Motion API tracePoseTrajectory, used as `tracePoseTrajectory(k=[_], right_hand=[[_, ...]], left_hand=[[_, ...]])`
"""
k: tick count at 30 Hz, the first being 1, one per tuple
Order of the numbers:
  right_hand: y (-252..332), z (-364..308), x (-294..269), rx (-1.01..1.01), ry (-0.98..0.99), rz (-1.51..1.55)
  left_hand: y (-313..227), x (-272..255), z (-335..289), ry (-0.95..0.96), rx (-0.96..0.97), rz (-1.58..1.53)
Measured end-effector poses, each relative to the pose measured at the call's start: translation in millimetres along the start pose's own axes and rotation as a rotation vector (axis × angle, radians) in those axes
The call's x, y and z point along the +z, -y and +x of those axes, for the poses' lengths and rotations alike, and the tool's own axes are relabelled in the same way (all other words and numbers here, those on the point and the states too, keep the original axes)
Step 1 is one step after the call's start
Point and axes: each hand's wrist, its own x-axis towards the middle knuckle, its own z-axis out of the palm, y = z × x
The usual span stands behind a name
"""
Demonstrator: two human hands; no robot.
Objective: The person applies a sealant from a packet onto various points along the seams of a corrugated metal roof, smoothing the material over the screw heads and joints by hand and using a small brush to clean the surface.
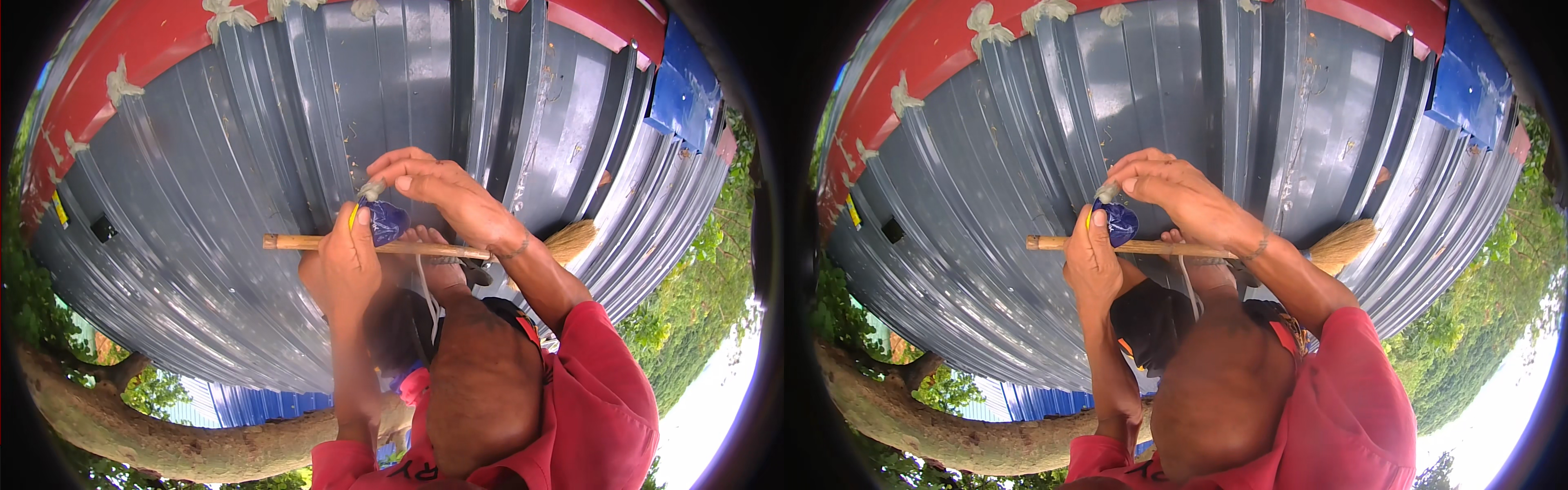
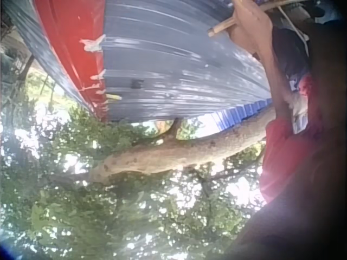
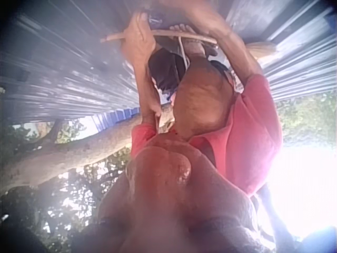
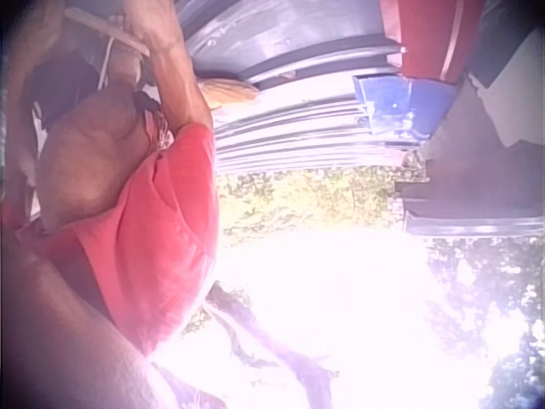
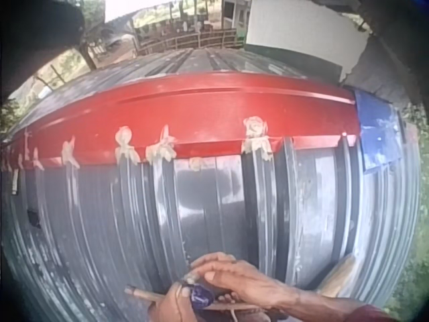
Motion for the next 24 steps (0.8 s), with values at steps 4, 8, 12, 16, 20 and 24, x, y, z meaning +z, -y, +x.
tracePoseTrajectory(k=[4,8,12,16,20,24], right_hand=[[-3,0,-6,-0.072,-0.020,-0.035],[6,-3,-39,-0.355,-0.062,0.118],[56,-23,-121,-0.621,-0.565,-0.173],[63,-7,-197,-0.682,-0.930,-0.952],[55,19,-219,-0.610,-0.894,-1.172],[44,36,-220,-0.575,-0.825,-1.223]], left_hand=[[-2,1,3,0.045,-0.049,0.097],[15,10,5,0.098,-0.261,0.215],[13,10,9,0.150,-0.373,0.064],[8,8,4,0.213,-0.292,0.058],[10,14,6,0.240,-0.198,-0.046],[20,22,8,0.216,-0.120,-0.311]])
